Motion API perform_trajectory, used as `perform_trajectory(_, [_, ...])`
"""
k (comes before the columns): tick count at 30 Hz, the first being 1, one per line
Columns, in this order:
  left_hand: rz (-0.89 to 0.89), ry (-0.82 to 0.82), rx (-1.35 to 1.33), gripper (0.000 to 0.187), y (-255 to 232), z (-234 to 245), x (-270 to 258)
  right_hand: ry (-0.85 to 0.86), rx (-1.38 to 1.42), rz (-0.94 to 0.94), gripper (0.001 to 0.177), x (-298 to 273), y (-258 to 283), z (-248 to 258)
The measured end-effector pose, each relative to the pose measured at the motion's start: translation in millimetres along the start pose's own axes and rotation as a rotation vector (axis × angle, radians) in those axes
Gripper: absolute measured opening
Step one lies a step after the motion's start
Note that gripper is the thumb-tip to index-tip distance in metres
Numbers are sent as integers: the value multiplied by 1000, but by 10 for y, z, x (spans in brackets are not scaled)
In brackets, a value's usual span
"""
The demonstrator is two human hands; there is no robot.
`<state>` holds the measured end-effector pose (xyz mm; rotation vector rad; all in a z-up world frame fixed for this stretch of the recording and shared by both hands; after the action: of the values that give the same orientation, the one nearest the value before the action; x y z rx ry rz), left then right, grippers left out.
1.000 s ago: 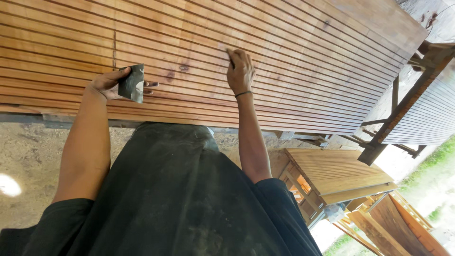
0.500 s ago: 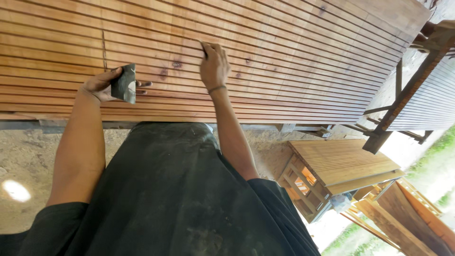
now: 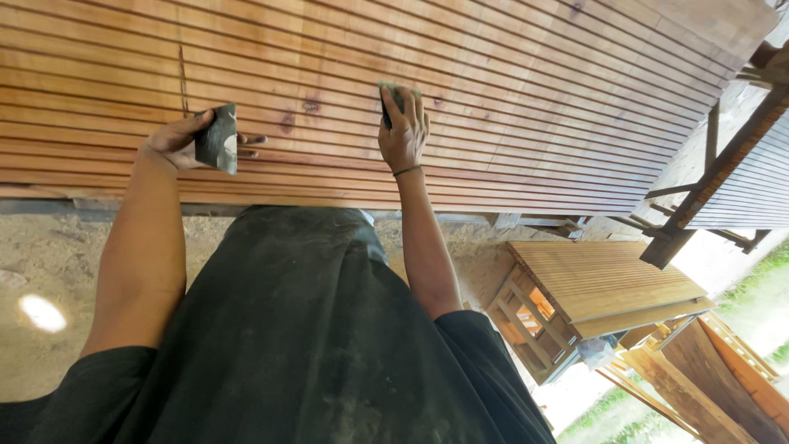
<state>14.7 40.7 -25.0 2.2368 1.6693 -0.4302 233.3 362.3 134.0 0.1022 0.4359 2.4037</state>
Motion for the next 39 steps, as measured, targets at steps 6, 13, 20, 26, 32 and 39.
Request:
perform_trajectory(6, [64,-154,51,39,-2,3,-7,-29,-19,-54,47,-8,-33,-36])
perform_trajectory(13, [39,-41,-63,31,101,133,-51,-3,-34,-54,51,-71,-53,-103])
perform_trajectory(20, [45,-88,-64,30,112,446,-82,54,-63,9,54,-99,-136,-240])
perform_trajectory(26, [14,-118,-39,31,9,363,-13,142,-24,174,50,71,-316,-65])
perform_trajectory(32, [91,-73,28,38,78,-18,-7,156,88,-51,39,49,-536,189])
perform_trajectory(39, [136,-44,102,46,116,93,5,40,-33,-510,37,31,-113,-235])
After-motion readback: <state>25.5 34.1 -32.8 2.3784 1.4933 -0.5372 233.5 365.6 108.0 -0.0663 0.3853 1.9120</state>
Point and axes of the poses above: each hand's wrist, its own x-axis towards the middle knuckle, its own z-axis out of the back of the hand, y = z × x, the point moved 6 cm from there along x, towards the middle knuckle, and after that the axes turned 5 degrees about y, right-handed, at the moved point
